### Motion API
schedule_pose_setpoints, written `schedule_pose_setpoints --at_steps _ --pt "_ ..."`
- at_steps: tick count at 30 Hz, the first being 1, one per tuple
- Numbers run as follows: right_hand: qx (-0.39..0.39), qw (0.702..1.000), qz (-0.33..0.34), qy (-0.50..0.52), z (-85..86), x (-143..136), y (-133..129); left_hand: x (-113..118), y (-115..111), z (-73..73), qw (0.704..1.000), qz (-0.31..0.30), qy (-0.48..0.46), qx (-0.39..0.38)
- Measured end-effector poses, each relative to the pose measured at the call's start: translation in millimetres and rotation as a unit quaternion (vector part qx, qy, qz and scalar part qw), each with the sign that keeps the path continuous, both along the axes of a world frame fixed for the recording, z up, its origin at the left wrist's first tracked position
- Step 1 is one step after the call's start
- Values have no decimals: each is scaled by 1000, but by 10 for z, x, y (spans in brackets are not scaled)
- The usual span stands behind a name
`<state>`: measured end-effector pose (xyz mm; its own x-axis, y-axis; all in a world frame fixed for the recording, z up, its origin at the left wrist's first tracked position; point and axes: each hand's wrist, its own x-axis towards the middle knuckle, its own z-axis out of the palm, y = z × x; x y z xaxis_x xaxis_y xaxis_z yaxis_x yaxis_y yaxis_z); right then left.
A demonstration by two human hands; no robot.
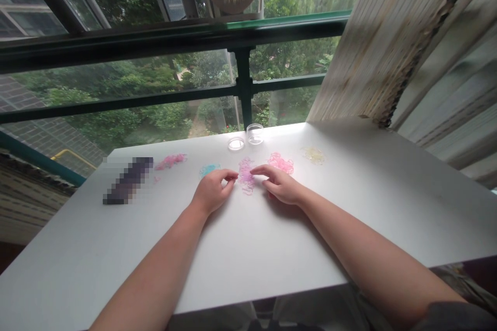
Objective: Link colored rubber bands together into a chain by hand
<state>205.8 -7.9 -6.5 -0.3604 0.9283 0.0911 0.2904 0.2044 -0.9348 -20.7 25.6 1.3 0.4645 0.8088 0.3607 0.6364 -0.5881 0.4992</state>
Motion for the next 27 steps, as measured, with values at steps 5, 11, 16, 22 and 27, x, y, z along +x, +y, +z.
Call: schedule_pose_setpoints --at_steps 5,11,16,22,27 --pt "12 1000 2 -22 -23 15 -3 8 -13 -11 1000 -4 7 1" --pt "-6 1000 -4 11 -45 35 16 -32 28 -4 1000 13 -14 14" --pt "-29 998 -3 58 -23 40 14 -575 213 59 974 191 -109 63" --pt "-70 996 43 39 -18 28 -8 -1406 168 -57 895 432 -103 32" --pt "-65 996 49 20 -42 42 -7 -1468 135 -221 881 470 -52 -11"
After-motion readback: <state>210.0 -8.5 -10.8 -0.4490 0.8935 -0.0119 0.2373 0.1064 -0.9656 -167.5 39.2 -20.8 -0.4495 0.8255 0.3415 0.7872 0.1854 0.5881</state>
